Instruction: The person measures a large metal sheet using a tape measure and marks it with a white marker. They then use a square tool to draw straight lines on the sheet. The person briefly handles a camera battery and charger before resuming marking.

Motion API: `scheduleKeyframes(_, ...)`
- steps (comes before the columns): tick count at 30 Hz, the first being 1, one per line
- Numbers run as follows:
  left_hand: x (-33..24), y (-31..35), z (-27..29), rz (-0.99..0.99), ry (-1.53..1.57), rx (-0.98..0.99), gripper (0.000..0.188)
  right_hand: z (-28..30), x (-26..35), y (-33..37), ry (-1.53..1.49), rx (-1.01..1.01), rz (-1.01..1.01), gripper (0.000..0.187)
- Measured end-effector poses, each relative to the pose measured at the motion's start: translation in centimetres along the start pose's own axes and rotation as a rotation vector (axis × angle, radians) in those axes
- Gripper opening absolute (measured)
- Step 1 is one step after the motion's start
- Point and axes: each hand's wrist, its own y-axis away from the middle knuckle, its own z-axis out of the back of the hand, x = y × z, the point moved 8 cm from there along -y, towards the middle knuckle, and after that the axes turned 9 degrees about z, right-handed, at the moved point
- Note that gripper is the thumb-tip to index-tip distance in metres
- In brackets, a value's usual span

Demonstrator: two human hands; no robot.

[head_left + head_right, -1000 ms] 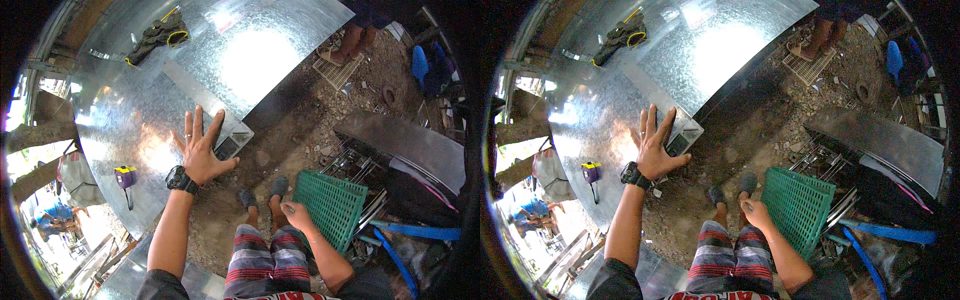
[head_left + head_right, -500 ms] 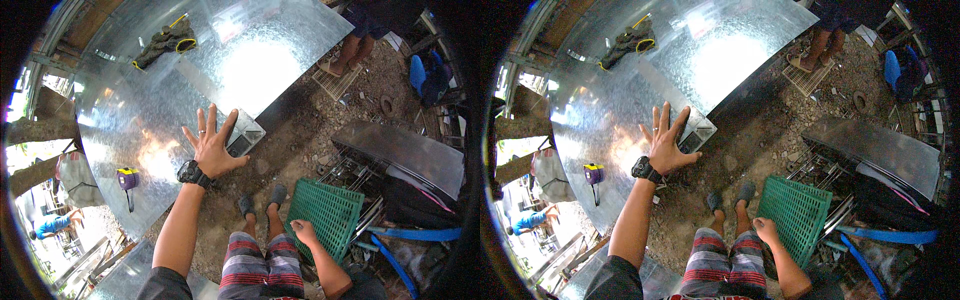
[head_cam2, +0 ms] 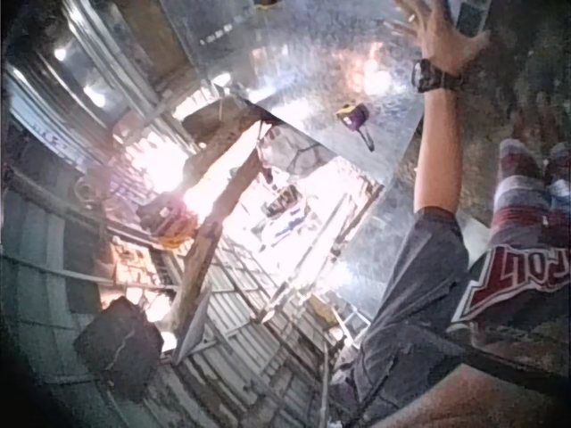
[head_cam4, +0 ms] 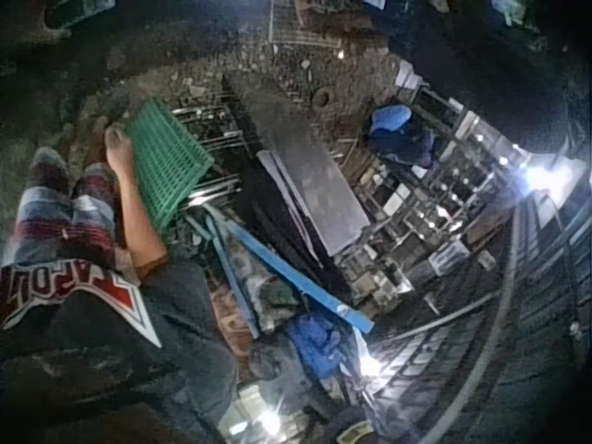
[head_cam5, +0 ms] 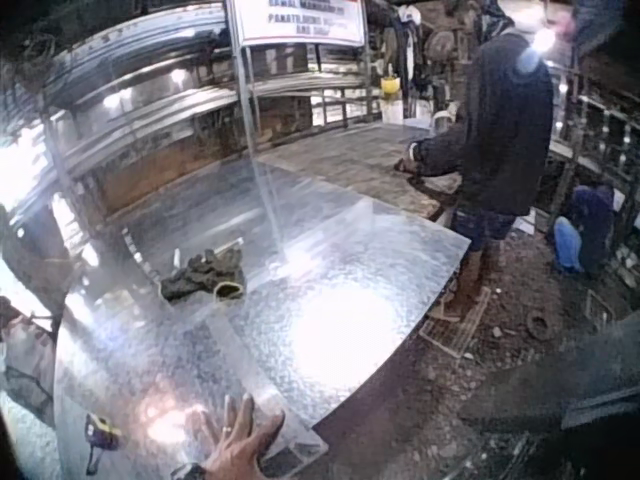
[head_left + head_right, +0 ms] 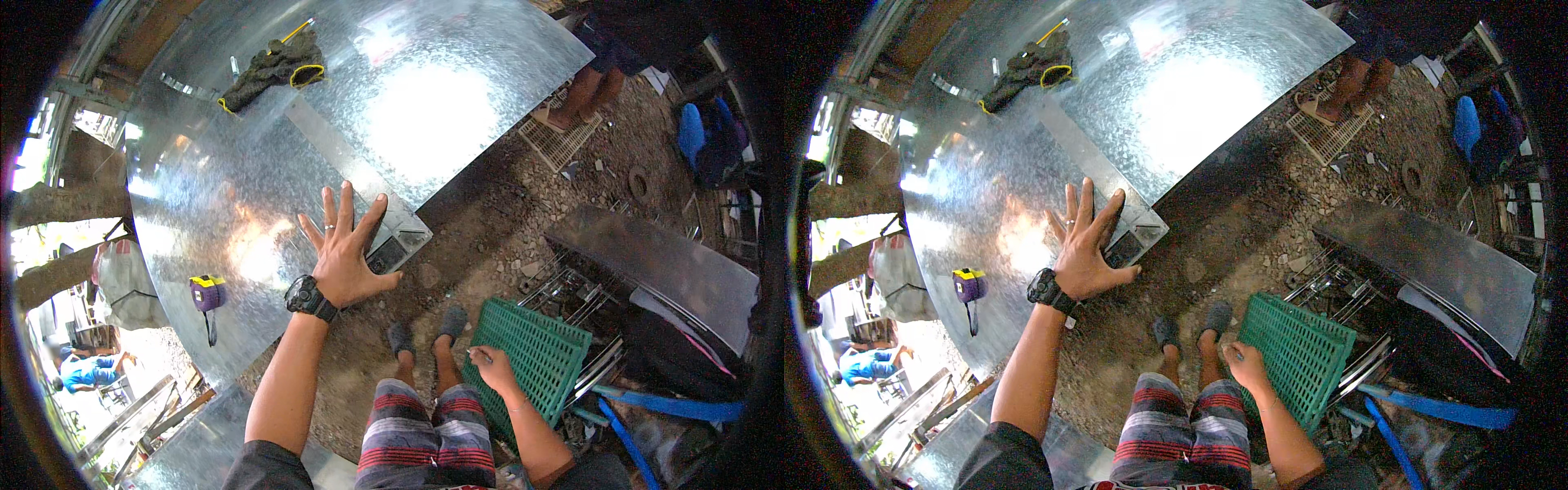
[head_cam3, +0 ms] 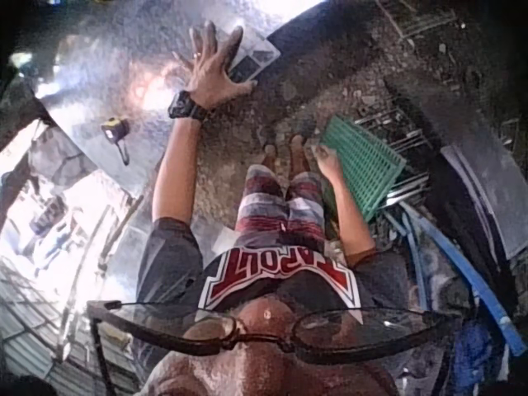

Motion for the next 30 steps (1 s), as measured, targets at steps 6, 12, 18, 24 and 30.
scheduleKeyframes(6, -0.8, 0.1, 0.7, 0.016, 0.001, 0.015, 0.126, 2.2, 3.7, -3.1, -0.202, -0.070, 0.091, 0.026)
scheduleKeyframes(12, -0.6, 0.2, 0.6, 0.037, -0.010, -0.003, 0.126, 7.6, 20.4, -5.9, -0.419, -0.263, 0.407, 0.025)
scheduleKeyframes(18, -0.5, 0.0, 0.4, 0.042, -0.036, 0.008, 0.126, 9.0, 32.2, -9.5, -0.295, -0.229, 0.694, 0.024)
scheduleKeyframes(24, -0.3, 0.0, 0.2, 0.031, -0.022, -0.004, 0.127, 8.3, 34.3, -11.6, -0.085, -0.142, 0.780, 0.026)
scheduleKeyframes(30, -0.3, -0.1, 0.1, 0.034, -0.014, 0.007, 0.128, 8.2, 35.2, -11.8, 0.012, -0.101, 0.837, 0.022)
